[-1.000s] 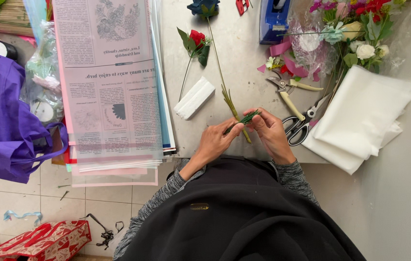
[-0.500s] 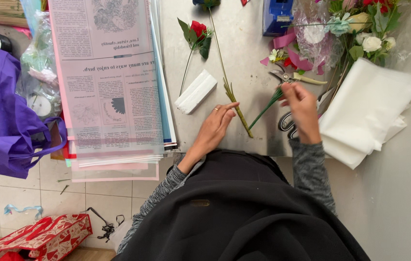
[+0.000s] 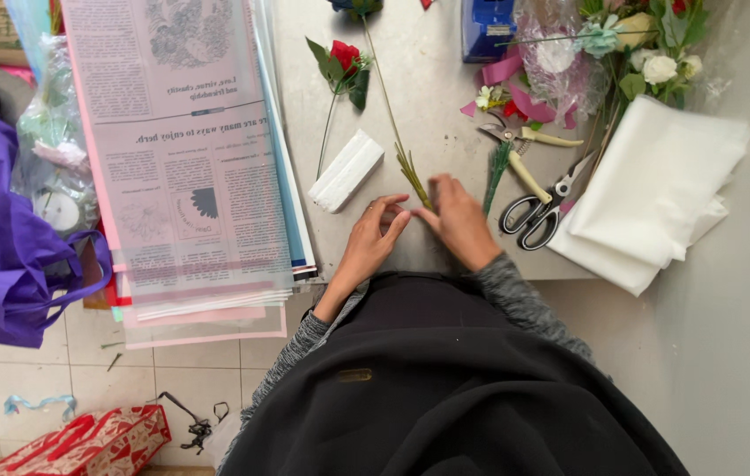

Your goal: The person cuts a white rectangular block of foam with a utility knife and then uses pliers to grip and bend the wire stems of artificial flowers on a workspace.

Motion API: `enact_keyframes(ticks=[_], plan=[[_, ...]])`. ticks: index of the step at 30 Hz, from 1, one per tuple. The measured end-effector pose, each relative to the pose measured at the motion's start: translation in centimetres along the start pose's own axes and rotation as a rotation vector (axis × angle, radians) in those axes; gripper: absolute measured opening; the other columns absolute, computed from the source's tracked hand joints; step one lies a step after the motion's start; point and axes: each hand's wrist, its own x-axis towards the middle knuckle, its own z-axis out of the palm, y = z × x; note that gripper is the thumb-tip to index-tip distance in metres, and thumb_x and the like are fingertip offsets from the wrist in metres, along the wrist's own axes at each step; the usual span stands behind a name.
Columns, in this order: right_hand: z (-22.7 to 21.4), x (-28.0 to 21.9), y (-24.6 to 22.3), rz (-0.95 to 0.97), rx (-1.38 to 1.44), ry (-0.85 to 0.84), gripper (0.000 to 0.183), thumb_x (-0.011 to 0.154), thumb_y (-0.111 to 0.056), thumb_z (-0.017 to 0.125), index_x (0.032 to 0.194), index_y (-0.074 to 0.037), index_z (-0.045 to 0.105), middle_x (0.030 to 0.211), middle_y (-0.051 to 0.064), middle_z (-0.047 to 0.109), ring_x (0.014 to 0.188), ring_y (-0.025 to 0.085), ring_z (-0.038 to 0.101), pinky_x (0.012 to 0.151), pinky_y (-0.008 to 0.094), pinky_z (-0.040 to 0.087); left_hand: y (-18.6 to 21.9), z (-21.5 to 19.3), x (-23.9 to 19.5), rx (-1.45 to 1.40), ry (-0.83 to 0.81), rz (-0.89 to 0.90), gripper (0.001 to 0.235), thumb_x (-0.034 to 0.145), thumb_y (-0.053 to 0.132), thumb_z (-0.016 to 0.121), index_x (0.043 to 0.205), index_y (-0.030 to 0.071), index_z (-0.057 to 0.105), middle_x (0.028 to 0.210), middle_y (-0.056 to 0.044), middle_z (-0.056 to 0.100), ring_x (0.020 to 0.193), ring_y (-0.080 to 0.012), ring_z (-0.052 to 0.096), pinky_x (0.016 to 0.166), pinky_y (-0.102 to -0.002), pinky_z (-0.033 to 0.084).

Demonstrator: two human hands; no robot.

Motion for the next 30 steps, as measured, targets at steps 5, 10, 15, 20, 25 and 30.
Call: enact_keyframes(ticks=[5,10,15,20,25,30], plan=[[1.3,-0.3,0.8,0.017,0.115,-0.041,0.026,0.084,-0.021,0.067,0.1,-0.01,0.049,0.073,0.003,0.056,0.065,0.03,0.064,0.062,0.041,0.051,1.9,0.1,-0.3,-0.033,-0.015,0.026,0.05,0.095,0.027,0.054,0.134,-0.002,0.038,0.115,-0.025,0.051,0.104,-0.0362,0.06,0.078,-0.042,0.052],[-0.8,-1.2,-1.2,-0.005,0.387,-0.072,0.027,0.083,-0.021,0.068,0.105,-0.014,0.054,0.083,0.004,0.067,0.078,0.021,0.069,0.07,0.032,0.052,4.0,0.7,1.3,-0.166,-0.069,0.0,0.042,0.099,0.029,0.043,0.134,0.005,0.044,0.125,-0.024,0.054,0.118,-0.0407,0.05,0.097,-0.052,0.042],[-3.9,-1.5,-1.0,-0.082,0.471,0.047,0.025,0.087,-0.025,0.066,0.107,-0.01,0.061,0.093,0.01,0.065,0.09,0.027,0.064,0.077,0.037,0.051,5.7,0.6,2.3,-0.325,0.022,0.085,0.028,0.1,0.027,0.039,0.117,0.009,0.051,0.108,-0.016,0.063,0.101,-0.0286,0.062,0.083,-0.043,0.053],[-6.6,-0.2,6.8,-0.092,0.017,0.382,0.037,0.091,-0.024,0.067,0.119,-0.002,0.055,0.105,0.018,0.052,0.102,0.036,0.053,0.091,0.044,0.041,6.0,-1.6,1.8,-0.427,0.121,0.048,0.033,0.102,0.033,0.031,0.116,0.008,0.048,0.075,-0.003,0.055,0.064,-0.0082,0.047,0.051,-0.018,0.04],[-7.2,0.8,11.0,0.08,-0.314,0.172,0.082,0.075,-0.04,0.076,0.135,0.004,0.041,0.129,0.024,0.039,0.12,0.04,0.034,0.096,0.053,0.025,7.1,-3.5,0.4,-0.48,0.202,-0.007,0.038,0.101,0.036,0.027,0.12,0.012,0.049,0.066,0.007,0.028,0.051,-0.0011,0.024,0.043,-0.014,0.025],[-7.3,1.8,13.2,0.016,-0.375,0.172,0.08,0.068,-0.046,0.078,0.126,0.002,0.05,0.115,0.02,0.041,0.109,0.039,0.037,0.095,0.053,0.022,7.2,-3.8,-0.1,-0.569,0.213,0.028,0.039,0.102,0.034,0.026,0.12,0.01,0.051,0.064,0.008,0.022,0.047,-0.0011,0.022,0.04,-0.014,0.023]])
